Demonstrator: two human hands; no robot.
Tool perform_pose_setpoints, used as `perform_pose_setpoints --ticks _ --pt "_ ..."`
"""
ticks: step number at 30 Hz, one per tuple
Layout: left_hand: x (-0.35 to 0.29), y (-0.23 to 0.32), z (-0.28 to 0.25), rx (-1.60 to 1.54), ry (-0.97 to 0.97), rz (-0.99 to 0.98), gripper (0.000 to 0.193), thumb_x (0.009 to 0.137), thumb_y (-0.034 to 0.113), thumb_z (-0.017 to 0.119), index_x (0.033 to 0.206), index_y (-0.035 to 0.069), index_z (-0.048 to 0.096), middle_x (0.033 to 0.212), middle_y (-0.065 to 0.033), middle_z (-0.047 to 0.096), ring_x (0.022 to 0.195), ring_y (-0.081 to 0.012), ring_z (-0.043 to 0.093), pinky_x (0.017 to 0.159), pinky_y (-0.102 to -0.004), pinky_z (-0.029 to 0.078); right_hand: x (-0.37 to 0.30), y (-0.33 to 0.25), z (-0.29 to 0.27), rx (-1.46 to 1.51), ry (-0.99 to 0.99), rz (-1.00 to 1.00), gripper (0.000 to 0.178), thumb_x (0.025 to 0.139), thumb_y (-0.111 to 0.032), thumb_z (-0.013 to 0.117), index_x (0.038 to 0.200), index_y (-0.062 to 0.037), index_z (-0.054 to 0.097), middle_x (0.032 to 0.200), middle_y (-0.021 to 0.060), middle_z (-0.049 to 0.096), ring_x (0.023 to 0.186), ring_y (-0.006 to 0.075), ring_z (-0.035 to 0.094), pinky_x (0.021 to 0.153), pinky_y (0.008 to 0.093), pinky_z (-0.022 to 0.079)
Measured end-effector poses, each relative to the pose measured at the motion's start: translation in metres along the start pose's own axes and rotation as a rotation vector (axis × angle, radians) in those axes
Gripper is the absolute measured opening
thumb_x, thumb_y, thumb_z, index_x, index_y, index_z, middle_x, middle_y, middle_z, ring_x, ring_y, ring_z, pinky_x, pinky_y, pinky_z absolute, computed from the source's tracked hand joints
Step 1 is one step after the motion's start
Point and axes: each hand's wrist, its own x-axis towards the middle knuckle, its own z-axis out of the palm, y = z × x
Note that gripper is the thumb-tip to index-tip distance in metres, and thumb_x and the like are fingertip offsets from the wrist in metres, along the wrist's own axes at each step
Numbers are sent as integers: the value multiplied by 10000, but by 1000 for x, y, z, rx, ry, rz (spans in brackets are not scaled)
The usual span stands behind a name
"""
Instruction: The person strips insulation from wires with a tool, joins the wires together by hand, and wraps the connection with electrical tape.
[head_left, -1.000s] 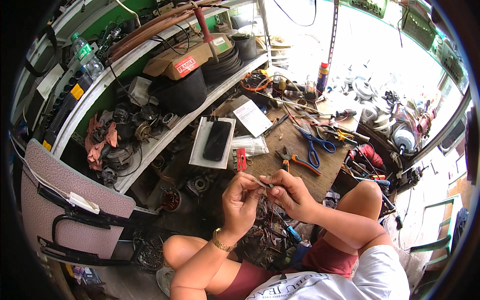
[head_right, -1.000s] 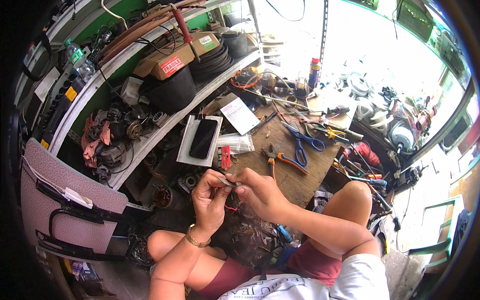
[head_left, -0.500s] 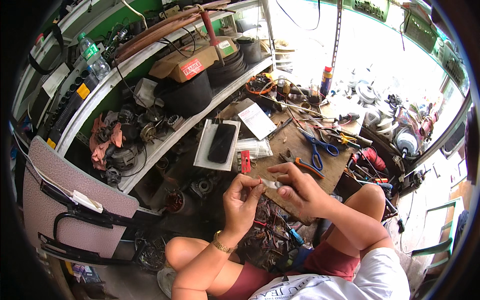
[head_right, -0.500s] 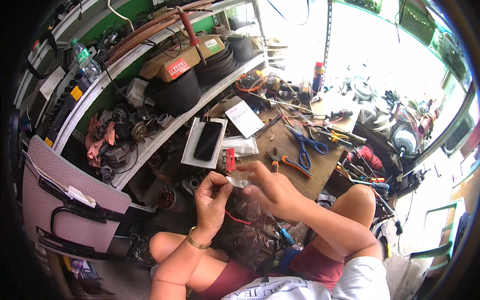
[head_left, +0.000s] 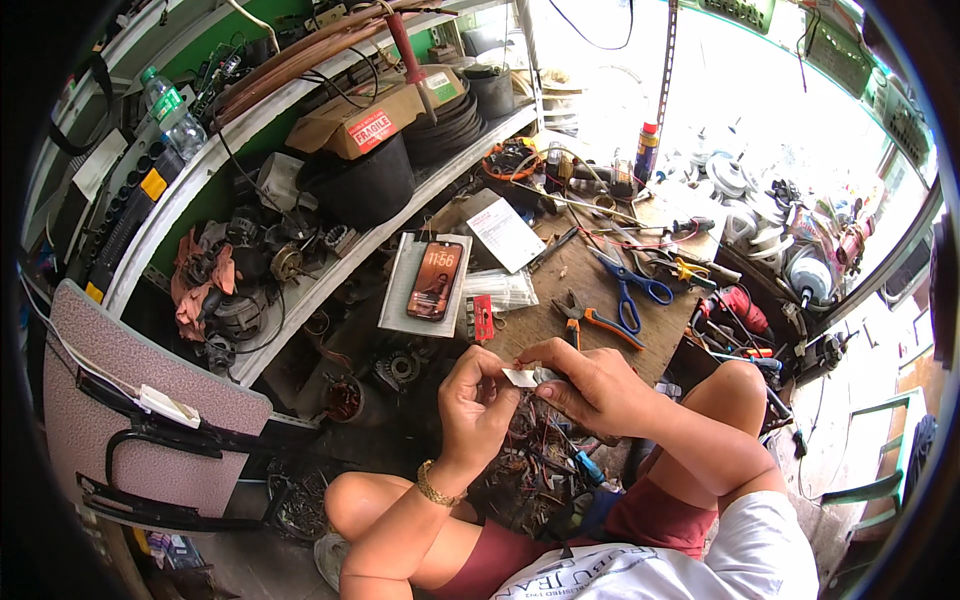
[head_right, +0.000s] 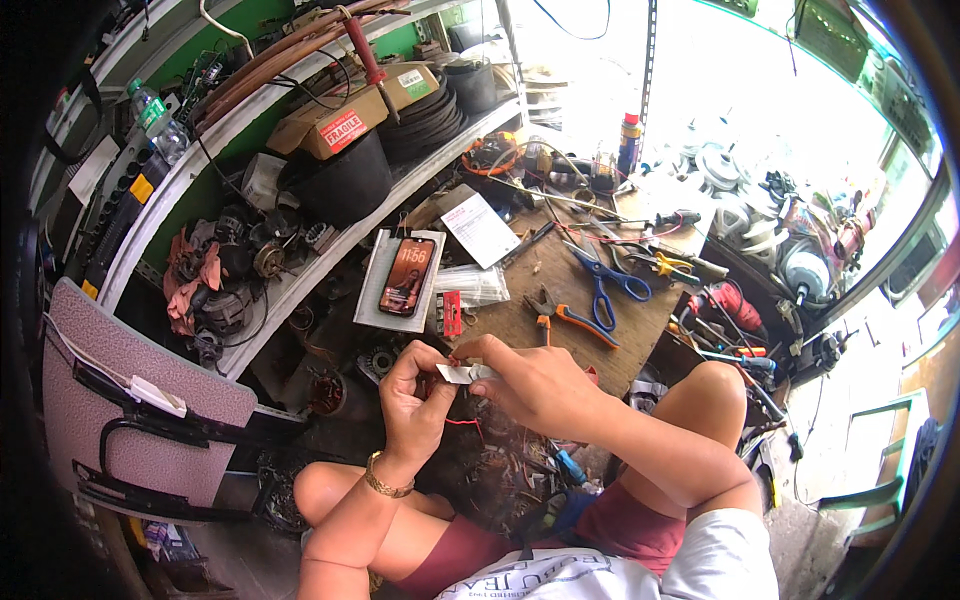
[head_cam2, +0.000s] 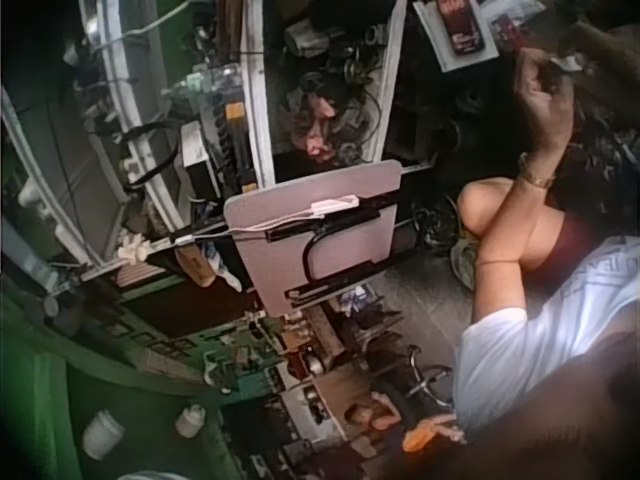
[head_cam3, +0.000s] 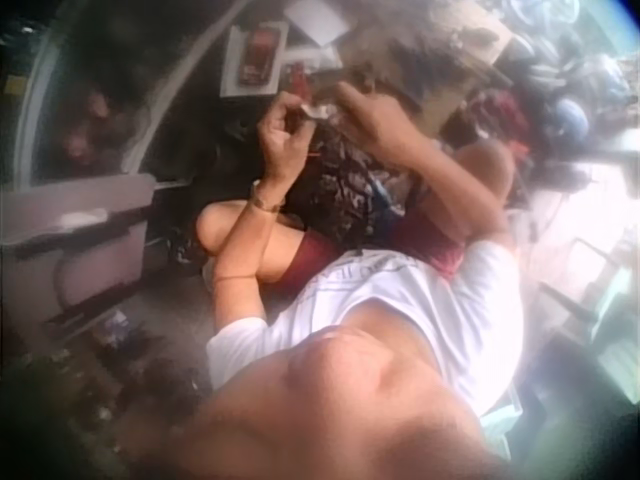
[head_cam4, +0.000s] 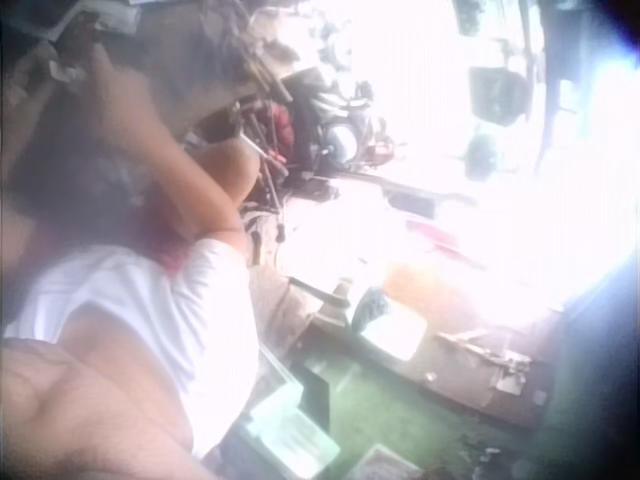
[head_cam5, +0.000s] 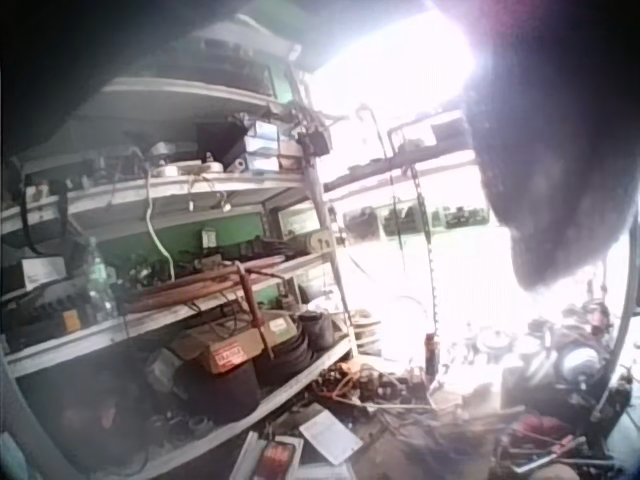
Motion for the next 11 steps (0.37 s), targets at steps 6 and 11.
perform_pose_setpoints --ticks 6,11 --pt "0 3 -1 36 -15 35 142 814 -20 618 772 55 504 780 52 446 652 5 362 560 -160 289 0 1 0 2 -4 -18 383 847 -248 603 1180 -162 436 628 150 582 619 366 600 518 462 426" --pt "-3 -8 -3 -74 -25 -14 124 794 -8 629 790 46 517 783 32 455 666 -13 368 556 -174 293 -2 0 3 -85 -7 7 401 842 -263 611 1191 -170 437 624 130 593 614 342 615 510 437 438"
